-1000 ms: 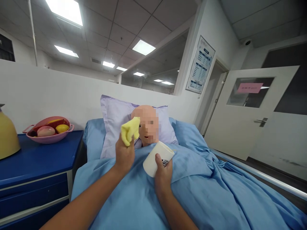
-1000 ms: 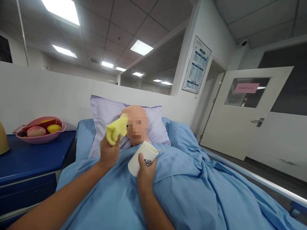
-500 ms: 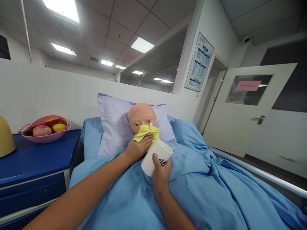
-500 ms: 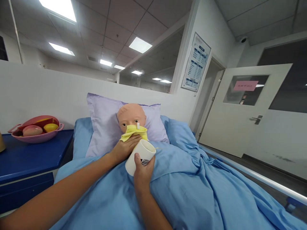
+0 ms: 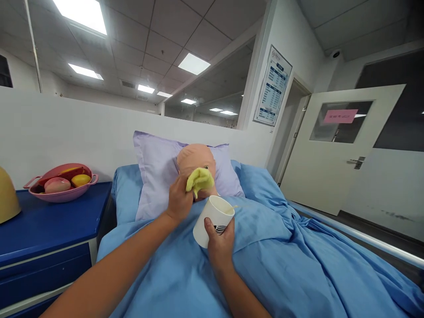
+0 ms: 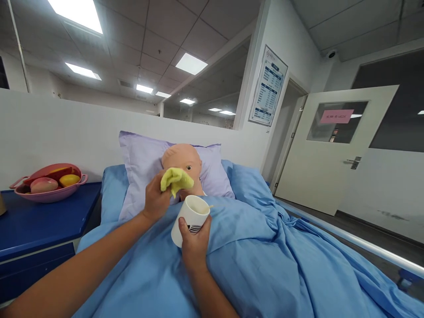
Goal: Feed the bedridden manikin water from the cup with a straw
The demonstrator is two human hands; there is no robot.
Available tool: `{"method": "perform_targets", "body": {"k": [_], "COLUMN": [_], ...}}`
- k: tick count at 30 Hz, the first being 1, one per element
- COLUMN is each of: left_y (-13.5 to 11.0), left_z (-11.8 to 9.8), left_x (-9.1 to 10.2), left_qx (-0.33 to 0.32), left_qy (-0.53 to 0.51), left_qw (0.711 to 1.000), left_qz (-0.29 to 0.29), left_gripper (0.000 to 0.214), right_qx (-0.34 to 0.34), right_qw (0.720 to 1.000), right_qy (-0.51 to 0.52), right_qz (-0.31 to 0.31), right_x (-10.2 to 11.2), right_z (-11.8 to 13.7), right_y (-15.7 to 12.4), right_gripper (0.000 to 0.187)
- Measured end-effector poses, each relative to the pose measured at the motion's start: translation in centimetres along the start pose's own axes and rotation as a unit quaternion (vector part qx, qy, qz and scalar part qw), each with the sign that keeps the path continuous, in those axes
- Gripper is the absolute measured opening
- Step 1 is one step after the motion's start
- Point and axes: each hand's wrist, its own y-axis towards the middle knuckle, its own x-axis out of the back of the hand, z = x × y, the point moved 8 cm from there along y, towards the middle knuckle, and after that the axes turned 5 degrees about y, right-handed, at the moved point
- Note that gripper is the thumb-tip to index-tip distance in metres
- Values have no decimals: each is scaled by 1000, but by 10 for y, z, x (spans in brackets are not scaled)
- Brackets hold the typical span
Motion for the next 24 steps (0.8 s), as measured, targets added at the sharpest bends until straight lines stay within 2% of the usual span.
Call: {"method": "perform_targets", "body": {"k": [2, 4, 7, 9, 10, 15, 19, 22, 24], "left_y": [12, 13, -4, -17, -22, -41, -56, -56, -44], "left_z": [-9, -15, -13, -7, -4, 7, 25, 36, 43], "left_x": [-10, -28, -55, -61, -61, -54, -36, 3, 47], "left_qx": [-68, -162, -303, -351, -361, -341, -260, -178, -92], "left_qy": [48, 109, 207, 257, 272, 283, 293, 290, 276], "left_qw": [996, 978, 912, 874, 865, 864, 871, 884, 909], "left_qz": [10, 69, 181, 215, 218, 239, 298, 320, 297], "left_gripper": [38, 35, 27, 23, 23, 29, 26, 33, 42], "right_qx": [9, 20, 34, 42, 45, 52, 31, 5, -5], "right_qw": [1000, 1000, 999, 999, 999, 998, 999, 998, 995], "right_qy": [-13, -19, -9, -2, -3, -25, -27, -69, -101], "right_qz": [4, 11, 21, 25, 25, 21, 26, 4, 0], "right_x": [-1, -2, -4, -6, -7, -6, -8, -2, 3], "right_z": [1, 2, 2, 3, 3, 4, 1, -6, -15], "right_y": [-1, -2, -3, -4, -5, -5, -7, -9, -10], "right_gripper": [52, 52, 53, 54, 54, 54, 56, 58, 60]}}
